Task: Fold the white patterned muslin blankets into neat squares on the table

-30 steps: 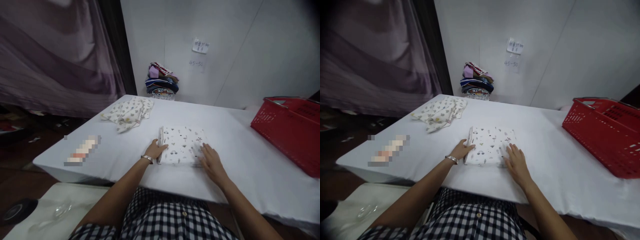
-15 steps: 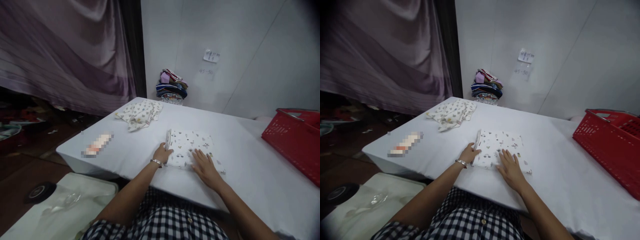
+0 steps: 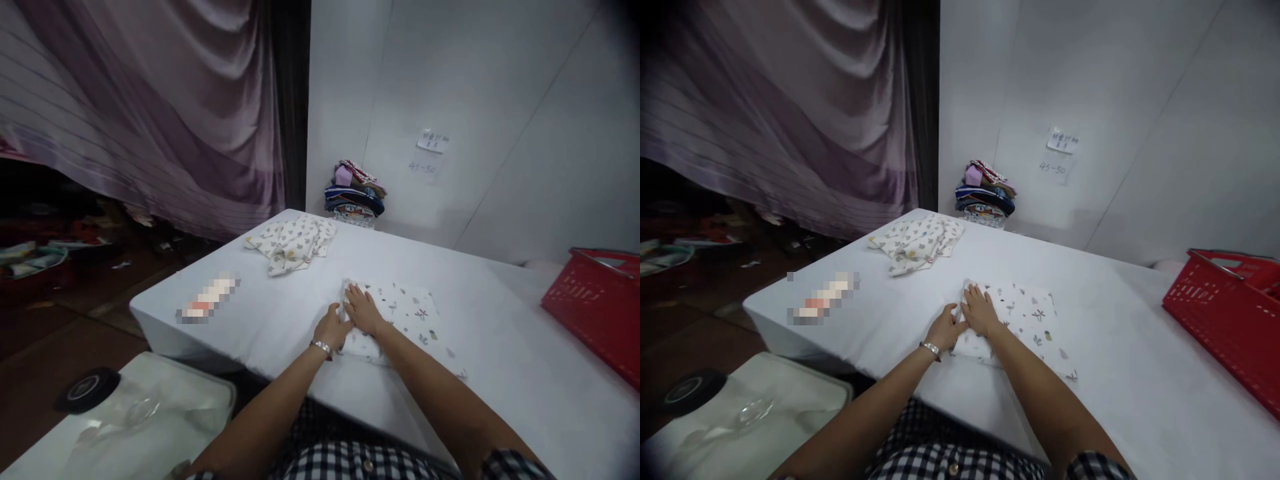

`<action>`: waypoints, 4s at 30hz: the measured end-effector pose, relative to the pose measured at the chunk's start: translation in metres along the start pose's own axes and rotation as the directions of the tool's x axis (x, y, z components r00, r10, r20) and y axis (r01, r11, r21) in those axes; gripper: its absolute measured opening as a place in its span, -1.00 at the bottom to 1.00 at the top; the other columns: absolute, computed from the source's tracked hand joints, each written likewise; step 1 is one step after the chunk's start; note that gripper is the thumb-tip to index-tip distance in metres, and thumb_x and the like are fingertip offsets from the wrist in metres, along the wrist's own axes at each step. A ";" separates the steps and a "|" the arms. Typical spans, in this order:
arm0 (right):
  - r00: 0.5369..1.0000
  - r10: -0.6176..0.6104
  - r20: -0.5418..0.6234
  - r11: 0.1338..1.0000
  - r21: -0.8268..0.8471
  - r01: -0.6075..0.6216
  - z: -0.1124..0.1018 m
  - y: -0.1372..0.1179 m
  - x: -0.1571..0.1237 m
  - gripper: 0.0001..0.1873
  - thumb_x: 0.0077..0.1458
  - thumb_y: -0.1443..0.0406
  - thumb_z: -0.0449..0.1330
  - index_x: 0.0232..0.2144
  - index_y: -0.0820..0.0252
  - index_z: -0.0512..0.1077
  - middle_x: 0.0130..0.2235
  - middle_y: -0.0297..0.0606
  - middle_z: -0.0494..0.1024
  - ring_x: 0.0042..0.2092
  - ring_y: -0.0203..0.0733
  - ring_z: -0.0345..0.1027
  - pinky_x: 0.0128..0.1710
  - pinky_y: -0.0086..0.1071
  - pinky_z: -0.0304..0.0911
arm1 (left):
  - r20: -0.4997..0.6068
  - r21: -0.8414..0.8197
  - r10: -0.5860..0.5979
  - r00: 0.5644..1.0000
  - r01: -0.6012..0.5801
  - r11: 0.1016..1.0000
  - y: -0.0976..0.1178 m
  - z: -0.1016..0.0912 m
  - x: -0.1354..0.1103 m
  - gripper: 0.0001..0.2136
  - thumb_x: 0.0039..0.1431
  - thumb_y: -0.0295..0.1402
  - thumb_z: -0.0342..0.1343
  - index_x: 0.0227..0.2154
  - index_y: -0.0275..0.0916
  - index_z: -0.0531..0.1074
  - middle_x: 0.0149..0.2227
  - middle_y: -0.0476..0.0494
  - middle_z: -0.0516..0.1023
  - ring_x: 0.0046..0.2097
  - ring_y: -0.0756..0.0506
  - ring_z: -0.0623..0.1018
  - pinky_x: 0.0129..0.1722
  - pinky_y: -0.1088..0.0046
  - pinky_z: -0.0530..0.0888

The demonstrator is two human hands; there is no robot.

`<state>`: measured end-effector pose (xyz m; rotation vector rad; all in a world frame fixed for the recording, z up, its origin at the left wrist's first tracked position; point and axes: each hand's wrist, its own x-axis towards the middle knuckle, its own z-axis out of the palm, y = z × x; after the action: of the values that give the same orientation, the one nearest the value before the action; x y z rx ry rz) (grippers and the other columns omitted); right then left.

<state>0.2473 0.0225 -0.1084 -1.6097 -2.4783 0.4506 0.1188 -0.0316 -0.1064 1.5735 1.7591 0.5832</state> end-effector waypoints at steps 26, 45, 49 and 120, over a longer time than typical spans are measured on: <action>0.966 0.225 -0.127 0.946 -0.209 -0.248 -0.064 0.108 -0.023 -0.39 0.21 0.09 -0.25 0.21 0.29 -0.01 0.28 -0.13 -0.13 0.29 -0.10 -0.38 0.20 -0.07 -0.34 | -0.022 0.258 0.145 0.989 -0.135 0.957 0.027 -0.024 -0.006 -0.38 0.00 -0.15 0.05 0.12 -0.28 0.10 0.03 -0.26 0.36 0.01 -0.21 0.38 -0.07 0.33 0.32; 0.914 0.372 -0.163 0.928 0.056 -0.368 -0.049 0.144 -0.032 -0.37 0.19 0.02 -0.21 0.21 0.21 0.02 0.26 -0.14 -0.03 0.27 -0.10 -0.27 0.21 -0.09 -0.35 | 0.140 0.442 0.329 0.934 -0.357 0.823 0.037 0.022 0.088 -0.24 0.09 0.11 -0.30 0.24 -0.32 -0.12 0.30 -0.13 -0.30 0.29 -0.18 -0.30 0.19 0.06 -0.03; 0.889 0.408 -0.207 0.913 0.095 -0.397 -0.069 0.142 -0.063 -0.35 0.20 0.01 -0.31 0.24 0.20 -0.08 0.28 -0.16 -0.17 0.29 -0.12 -0.39 0.20 -0.07 -0.30 | 0.173 0.401 0.262 0.949 -0.311 0.862 0.048 0.009 0.079 -0.23 0.08 0.12 -0.28 0.23 -0.33 -0.12 0.30 -0.16 -0.29 0.29 -0.21 -0.26 0.19 0.03 -0.05; 0.626 0.779 0.035 0.505 0.558 -0.659 -0.086 0.186 -0.181 -0.41 -0.21 0.09 0.30 -0.14 0.30 0.35 -0.06 0.04 0.44 0.00 0.08 0.30 0.01 -0.16 0.23 | 0.388 -0.724 -0.134 0.912 0.391 0.568 0.033 0.039 -0.030 -0.78 -0.18 -0.38 0.24 -0.41 -0.29 0.37 -0.47 -0.07 0.43 -0.40 -0.06 0.44 -0.50 0.48 0.36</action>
<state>0.5075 -0.0580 -0.0822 -2.1987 -1.1980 0.8900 0.1707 -0.0603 -0.1018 0.6844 1.1874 0.7869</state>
